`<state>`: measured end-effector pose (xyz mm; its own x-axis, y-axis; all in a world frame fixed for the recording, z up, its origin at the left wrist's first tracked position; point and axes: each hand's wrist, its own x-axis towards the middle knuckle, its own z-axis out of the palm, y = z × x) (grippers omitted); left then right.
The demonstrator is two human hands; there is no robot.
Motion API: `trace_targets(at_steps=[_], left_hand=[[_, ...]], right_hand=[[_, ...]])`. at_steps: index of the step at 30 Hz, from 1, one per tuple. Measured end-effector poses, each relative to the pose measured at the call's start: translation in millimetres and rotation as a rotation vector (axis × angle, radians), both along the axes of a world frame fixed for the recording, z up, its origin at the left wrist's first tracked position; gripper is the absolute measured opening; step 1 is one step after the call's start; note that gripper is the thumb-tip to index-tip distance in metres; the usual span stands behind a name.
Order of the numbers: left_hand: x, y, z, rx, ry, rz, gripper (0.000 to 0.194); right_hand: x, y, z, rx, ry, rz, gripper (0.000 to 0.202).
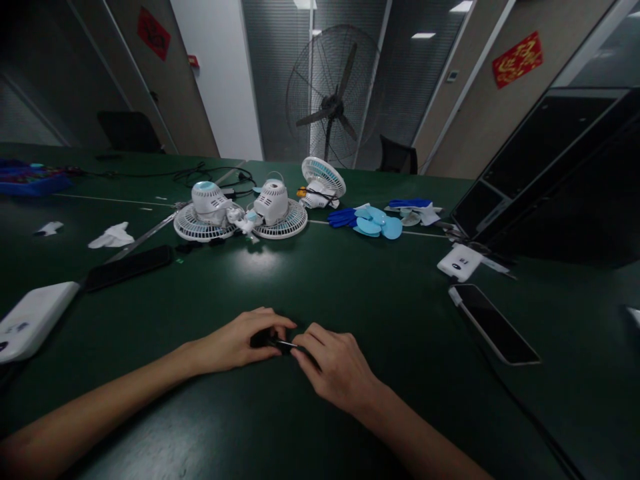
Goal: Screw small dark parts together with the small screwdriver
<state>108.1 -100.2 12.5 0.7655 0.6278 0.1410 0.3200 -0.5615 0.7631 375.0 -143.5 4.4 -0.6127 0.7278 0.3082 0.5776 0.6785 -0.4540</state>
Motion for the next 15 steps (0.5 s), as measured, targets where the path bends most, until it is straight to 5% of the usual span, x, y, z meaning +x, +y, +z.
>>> trace_targets(at_steps=[10,15], left_hand=[[-5,-5,10.1,0.010,0.068,-0.030,0.070],[-9,-6,15.8,0.015,0.093,-0.065,0.020]], right_hand=[[0,-1,4.6,0.024,0.074,-0.021,0.016],[1,-1,5.6,-0.001,0.102,-0.037,0.017]])
